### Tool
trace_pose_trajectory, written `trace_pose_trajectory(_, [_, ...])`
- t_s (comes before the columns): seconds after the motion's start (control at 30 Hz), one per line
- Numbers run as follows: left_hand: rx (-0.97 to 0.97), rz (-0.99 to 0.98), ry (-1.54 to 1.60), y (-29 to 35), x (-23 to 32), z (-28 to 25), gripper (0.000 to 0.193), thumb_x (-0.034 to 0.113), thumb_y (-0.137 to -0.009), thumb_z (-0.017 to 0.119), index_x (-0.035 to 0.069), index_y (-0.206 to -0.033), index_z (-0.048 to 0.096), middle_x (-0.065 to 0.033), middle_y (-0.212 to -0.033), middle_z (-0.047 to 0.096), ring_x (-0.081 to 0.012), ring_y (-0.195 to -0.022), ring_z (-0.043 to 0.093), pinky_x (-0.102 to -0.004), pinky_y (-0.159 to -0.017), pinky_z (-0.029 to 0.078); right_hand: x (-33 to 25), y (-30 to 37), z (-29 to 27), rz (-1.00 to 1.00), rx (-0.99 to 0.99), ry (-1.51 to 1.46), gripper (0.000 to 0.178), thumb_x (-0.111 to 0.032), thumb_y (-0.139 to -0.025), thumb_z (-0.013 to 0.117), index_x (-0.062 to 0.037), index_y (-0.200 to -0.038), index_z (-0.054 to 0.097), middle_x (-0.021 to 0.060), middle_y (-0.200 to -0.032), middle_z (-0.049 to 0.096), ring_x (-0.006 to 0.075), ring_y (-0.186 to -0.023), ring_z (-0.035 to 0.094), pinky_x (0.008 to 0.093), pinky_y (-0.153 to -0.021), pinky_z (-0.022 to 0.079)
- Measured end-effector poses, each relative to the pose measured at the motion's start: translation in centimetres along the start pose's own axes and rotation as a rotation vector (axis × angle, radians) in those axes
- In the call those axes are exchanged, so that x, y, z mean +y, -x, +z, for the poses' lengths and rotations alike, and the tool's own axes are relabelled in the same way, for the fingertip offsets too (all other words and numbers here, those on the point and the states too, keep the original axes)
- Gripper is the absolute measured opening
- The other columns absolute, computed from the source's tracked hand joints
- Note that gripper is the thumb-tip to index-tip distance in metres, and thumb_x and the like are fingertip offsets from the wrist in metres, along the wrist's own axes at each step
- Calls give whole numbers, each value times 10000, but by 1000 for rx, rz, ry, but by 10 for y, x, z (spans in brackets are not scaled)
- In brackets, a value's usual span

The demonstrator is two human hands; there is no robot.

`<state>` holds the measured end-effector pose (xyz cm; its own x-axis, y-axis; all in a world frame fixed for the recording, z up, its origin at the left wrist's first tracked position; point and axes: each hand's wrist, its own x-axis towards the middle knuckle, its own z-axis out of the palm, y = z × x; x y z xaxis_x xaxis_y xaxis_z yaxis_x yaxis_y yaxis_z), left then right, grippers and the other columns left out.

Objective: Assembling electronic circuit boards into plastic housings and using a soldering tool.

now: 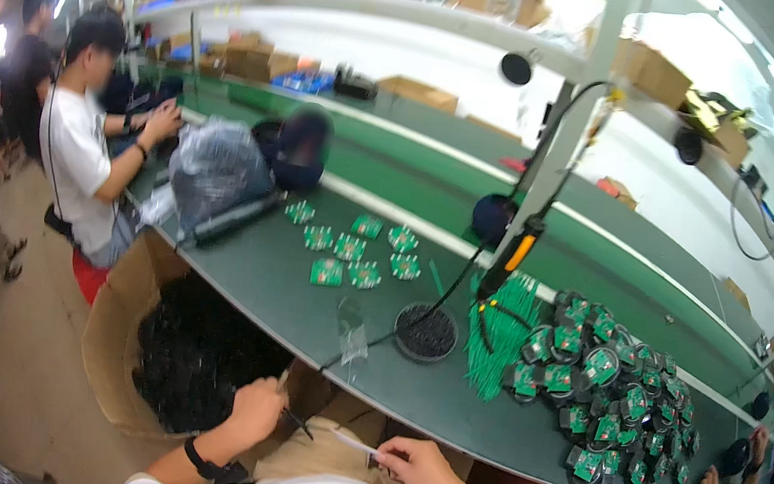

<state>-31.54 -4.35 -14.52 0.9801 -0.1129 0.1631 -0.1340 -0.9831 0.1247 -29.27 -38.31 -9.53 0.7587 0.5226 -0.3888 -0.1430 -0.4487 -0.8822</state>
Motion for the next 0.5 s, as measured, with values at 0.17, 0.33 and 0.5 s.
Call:
trace_pose_trajectory(0.17, [-15,-48,140,-34,20,-18,64,141,-818,700,114,-859,740,-122,-902,658,-320,-887,696,-441,-732,564,-15,8,-17,-138,69,25,168,-175,-973,706,-34,-1057,740,6,-821,711,58,-693,635,250,-615,508])
trace_pose_trajectory(0.33, [-21,438,593,-59,44,-39,206,127,-846,715,85,-1048,733,-127,-902,680,-392,-750,676,-466,-719,561,-28,12,-40,-160,150,-45,176,-169,-955,725,-35,-1064,761,19,-803,723,68,-654,618,252,-602,509])
trace_pose_trajectory(0.5, [215,524,681,-72,77,-251,343,-3,-823,739,78,-1155,729,-104,-875,695,-163,-715,682,-309,-632,562,-52,48,-66,-275,361,15,160,-151,-948,724,-22,-1035,763,9,-782,721,58,-654,602,244,-585,490])
